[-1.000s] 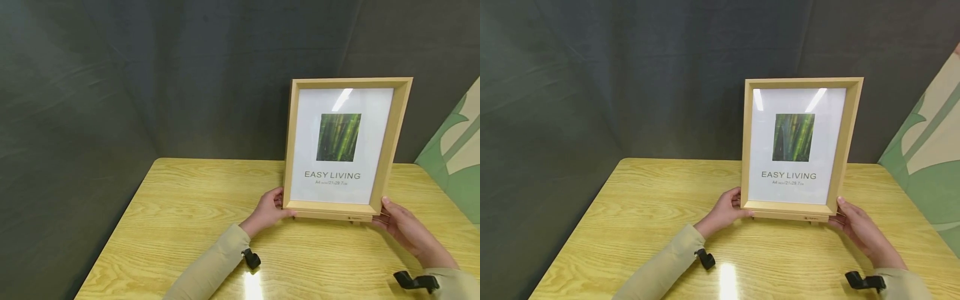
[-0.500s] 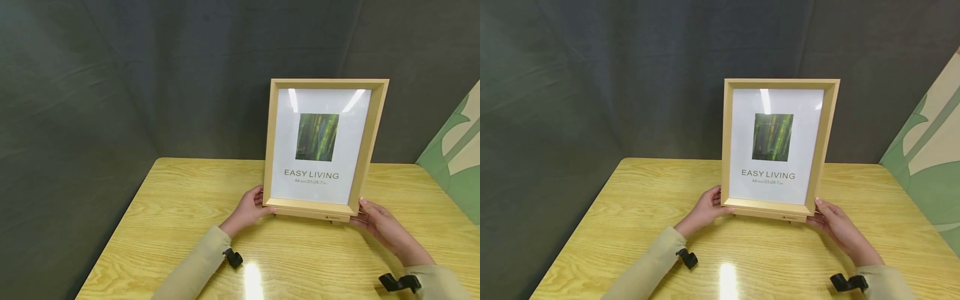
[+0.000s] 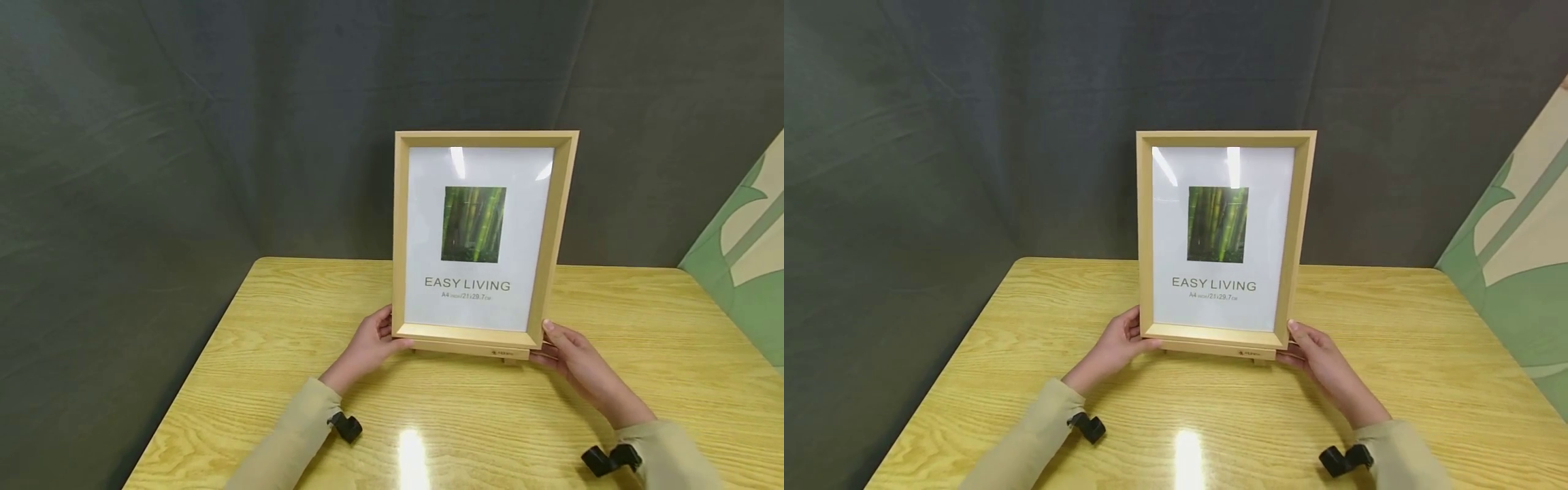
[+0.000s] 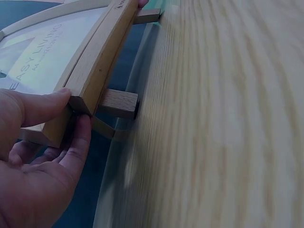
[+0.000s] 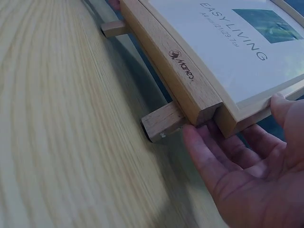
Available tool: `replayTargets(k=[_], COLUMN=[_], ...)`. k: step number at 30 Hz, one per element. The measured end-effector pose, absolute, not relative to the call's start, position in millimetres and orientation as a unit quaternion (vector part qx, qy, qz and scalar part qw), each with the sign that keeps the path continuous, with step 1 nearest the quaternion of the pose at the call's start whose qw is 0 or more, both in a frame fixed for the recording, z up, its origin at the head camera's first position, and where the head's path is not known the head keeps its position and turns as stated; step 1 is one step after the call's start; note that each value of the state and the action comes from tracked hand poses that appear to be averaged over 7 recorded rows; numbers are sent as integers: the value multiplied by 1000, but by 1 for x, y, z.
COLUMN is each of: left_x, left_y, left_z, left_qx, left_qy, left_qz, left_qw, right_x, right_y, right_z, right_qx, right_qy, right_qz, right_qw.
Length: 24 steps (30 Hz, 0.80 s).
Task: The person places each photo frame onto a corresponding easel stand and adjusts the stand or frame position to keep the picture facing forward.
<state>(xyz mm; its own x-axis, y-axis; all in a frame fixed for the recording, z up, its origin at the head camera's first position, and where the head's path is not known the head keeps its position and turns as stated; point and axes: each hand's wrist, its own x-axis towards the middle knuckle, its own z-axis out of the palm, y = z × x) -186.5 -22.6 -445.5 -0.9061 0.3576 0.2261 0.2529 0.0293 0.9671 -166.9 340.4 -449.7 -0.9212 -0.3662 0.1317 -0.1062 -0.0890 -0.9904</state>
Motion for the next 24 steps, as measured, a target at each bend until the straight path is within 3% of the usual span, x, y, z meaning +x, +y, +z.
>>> replayTargets(k=[9,24], left_x=[-200,-196], left_y=[-49,-64], left_z=[-469,-466], left_qx=[213,197], left_qy=[717,717], left_qz=[664,668], left_qw=[20,33], right_x=[-170,-176], right_y=[313,300], right_z=[-445,-445], right_qx=[-137,-131], right_qy=[697,715], right_qz=[-697,-677], right_qw=[100,111])
